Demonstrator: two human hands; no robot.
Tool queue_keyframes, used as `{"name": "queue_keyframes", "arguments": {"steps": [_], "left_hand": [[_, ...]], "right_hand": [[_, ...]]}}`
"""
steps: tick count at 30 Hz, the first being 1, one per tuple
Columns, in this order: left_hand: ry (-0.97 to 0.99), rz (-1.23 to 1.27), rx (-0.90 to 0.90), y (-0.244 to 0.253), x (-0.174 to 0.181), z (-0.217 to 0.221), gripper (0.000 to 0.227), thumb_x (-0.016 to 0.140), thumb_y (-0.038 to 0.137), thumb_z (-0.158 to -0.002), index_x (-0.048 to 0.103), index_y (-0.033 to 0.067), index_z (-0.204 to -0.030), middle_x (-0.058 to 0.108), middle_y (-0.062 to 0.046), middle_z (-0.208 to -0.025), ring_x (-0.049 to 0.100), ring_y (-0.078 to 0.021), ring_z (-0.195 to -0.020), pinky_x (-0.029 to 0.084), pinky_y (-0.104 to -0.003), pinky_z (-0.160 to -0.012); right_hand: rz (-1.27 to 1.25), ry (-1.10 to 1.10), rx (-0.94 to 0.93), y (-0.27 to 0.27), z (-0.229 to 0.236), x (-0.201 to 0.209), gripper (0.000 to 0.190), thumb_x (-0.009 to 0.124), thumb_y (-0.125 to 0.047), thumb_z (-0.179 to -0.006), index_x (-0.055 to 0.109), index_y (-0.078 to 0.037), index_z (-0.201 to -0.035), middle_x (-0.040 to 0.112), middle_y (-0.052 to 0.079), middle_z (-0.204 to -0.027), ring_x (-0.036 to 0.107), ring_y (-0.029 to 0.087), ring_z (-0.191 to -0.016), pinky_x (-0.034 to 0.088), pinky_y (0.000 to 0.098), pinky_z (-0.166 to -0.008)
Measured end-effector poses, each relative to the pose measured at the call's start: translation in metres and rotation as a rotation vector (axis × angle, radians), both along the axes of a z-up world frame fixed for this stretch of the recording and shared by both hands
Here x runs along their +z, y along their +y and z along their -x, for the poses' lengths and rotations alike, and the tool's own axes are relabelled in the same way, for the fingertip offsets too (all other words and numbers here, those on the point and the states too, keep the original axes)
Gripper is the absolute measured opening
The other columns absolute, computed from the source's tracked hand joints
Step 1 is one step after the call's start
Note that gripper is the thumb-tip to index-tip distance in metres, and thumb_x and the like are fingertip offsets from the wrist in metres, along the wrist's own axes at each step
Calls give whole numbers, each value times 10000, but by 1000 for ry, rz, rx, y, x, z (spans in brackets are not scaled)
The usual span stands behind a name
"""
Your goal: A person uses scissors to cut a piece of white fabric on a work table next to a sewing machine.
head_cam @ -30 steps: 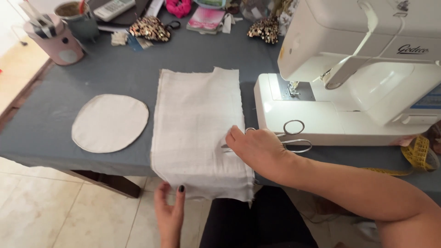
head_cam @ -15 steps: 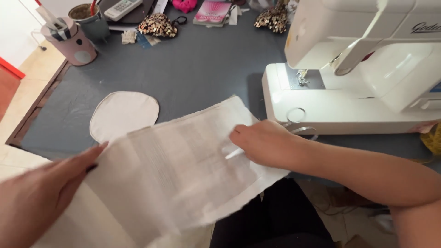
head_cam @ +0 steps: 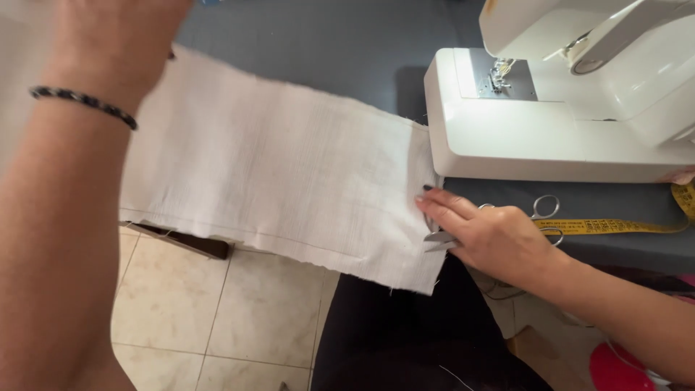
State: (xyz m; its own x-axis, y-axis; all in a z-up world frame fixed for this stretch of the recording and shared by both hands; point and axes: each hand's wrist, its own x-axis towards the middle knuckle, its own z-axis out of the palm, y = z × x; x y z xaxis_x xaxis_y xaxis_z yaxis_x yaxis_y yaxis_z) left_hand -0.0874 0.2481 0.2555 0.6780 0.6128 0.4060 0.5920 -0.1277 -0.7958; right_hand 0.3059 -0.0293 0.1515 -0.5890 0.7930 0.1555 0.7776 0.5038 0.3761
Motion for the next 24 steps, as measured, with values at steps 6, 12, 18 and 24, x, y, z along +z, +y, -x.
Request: {"name": "queue_keyframes", "arguments": {"steps": [6,12,18,24], "left_hand": [[-497,1223,-340,-137,-66,-47,974,830,602,-728,449,194,-1526,456,-40,-1572,347,-280,-1464,75,-609,-1193],[-433,729,-703,-206,-127,-63,792,641,574,-959,371,183,-1592,522,-52,-1555,478,-260,-1451,287,-516,-1240],[-631,649,-610,-206,-137,-84,615,562,-66,-922,517,142,-1499,609,-47,-1465,544,-284,-1391,368,-564,-1179],[-642,638,-568,-211,-136,-101,793,837,472,-824,535,124,-1470,618,-109,-1445,591,-332,-1342,383,-559,-1169]], "right_hand": [[-188,205,203,7,-1,0,346,555,-20,-967,720,-220,-1196,720,-40,-1245,506,94,-466,363,247,-358],[-319,322,181,23,23,48,141,720,-133,-1023,819,-169,-1117,820,19,-1091,729,95,-758,331,213,-420],[138,131,30,17,11,58,765,749,-314,-792,444,-227,-1488,579,-48,-1483,564,17,-498,326,165,-314],[275,493,145,6,16,65,107,667,-116,-941,693,-217,-966,741,-107,-973,713,34,-827,492,228,-556]]}}
